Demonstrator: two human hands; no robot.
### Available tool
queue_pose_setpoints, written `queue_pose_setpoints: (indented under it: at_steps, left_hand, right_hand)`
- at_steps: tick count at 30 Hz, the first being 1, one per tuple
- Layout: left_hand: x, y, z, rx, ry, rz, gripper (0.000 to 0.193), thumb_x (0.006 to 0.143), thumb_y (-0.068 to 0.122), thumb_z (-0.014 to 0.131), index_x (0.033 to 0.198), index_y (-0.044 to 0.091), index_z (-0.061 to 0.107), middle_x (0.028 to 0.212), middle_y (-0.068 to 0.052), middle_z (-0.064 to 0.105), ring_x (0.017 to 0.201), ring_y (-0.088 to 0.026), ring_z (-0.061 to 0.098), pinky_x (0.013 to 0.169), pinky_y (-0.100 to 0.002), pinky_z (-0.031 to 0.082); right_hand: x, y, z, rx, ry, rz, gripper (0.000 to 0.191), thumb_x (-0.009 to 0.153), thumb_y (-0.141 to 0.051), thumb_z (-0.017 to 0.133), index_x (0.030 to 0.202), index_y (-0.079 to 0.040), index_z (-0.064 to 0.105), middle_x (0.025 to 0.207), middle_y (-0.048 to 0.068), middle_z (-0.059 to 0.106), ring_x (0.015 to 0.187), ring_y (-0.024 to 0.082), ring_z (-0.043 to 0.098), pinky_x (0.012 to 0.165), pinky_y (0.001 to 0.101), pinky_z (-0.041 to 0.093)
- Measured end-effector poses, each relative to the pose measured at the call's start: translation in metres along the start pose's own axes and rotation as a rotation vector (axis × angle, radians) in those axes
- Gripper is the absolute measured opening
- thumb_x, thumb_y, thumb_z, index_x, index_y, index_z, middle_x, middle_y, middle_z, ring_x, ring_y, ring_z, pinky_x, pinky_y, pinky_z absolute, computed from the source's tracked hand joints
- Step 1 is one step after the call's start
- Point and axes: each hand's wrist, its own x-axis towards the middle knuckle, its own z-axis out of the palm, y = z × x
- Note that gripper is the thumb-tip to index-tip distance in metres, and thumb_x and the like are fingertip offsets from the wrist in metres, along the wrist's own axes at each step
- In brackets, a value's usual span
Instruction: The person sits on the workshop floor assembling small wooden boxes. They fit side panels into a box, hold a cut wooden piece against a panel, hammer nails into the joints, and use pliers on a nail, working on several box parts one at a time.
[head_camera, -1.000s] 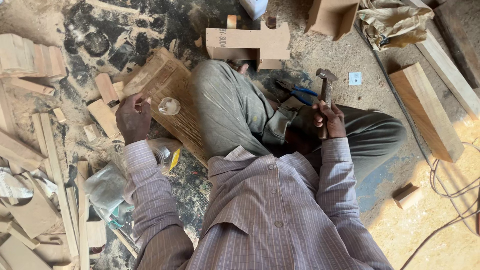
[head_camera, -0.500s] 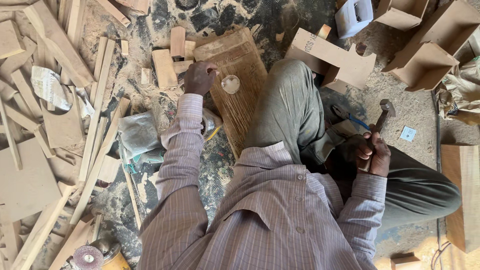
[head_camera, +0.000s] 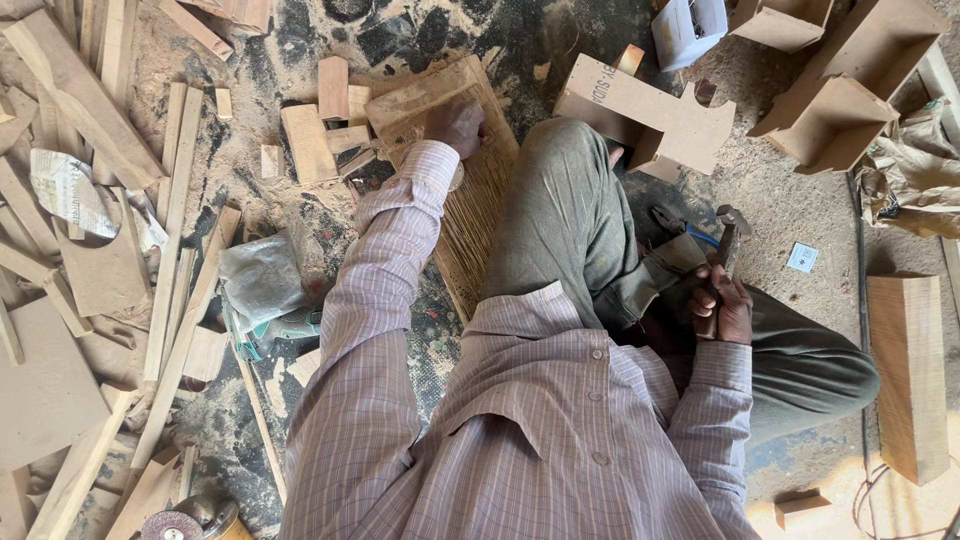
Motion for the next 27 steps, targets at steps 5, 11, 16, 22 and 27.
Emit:
queue_pose_setpoints:
  at_steps: [5, 11, 16, 22, 27]
  left_hand:
    - [0.01, -0.005, 0.015, 0.152, 0.197, 0.016, 0.007, 0.09, 0.006, 0.072, 0.093, 0.007, 0.079, 0.093, -0.019, 0.077, 0.083, -0.033, 0.077, 0.073, -0.045, 0.063]
    - [0.015, -0.011, 0.018, 0.221, 0.198, 0.033, 0.01, 0.089, 0.007, 0.068, 0.091, 0.007, 0.079, 0.093, -0.019, 0.076, 0.085, -0.037, 0.076, 0.074, -0.049, 0.062]
    - [0.017, -0.008, 0.018, 0.276, 0.162, 0.163, 0.013, 0.09, 0.007, 0.065, 0.097, 0.003, 0.076, 0.104, -0.021, 0.074, 0.097, -0.037, 0.074, 0.08, -0.05, 0.059]
    - [0.016, 0.002, 0.017, 0.395, -0.056, 0.129, 0.029, 0.098, 0.006, 0.062, 0.12, -0.013, 0.063, 0.108, -0.03, 0.07, 0.094, -0.038, 0.073, 0.081, -0.048, 0.059]
    - [0.019, 0.008, 0.01, 0.335, -0.245, -0.001, 0.042, 0.091, -0.005, 0.065, 0.132, -0.012, 0.054, 0.116, -0.031, 0.066, 0.089, -0.035, 0.073, 0.082, -0.043, 0.063]
  right_hand:
    - [0.002, 0.001, 0.0, -0.036, 0.033, 0.005, 0.029, 0.111, -0.014, 0.061, 0.136, 0.001, 0.058, 0.104, 0.008, 0.067, 0.06, 0.007, 0.047, 0.049, 0.02, 0.038]
    - [0.004, 0.003, -0.002, -0.034, 0.027, 0.024, 0.035, 0.108, -0.014, 0.062, 0.139, 0.002, 0.058, 0.103, 0.008, 0.068, 0.057, 0.007, 0.047, 0.048, 0.0206, 0.039]
    - [0.006, 0.004, -0.004, -0.029, 0.022, 0.026, 0.036, 0.108, -0.014, 0.064, 0.139, 0.002, 0.058, 0.101, 0.008, 0.068, 0.057, 0.007, 0.047, 0.048, 0.0208, 0.038]
    - [0.004, 0.007, -0.009, -0.038, 0.025, 0.02, 0.038, 0.107, -0.015, 0.065, 0.141, 0.002, 0.056, 0.102, 0.008, 0.068, 0.058, 0.007, 0.048, 0.049, 0.0204, 0.039]
    - [0.003, 0.008, -0.009, -0.051, 0.03, 0.012, 0.039, 0.107, -0.014, 0.065, 0.142, 0.003, 0.056, 0.101, 0.007, 0.067, 0.057, 0.006, 0.048, 0.048, 0.0202, 0.039]
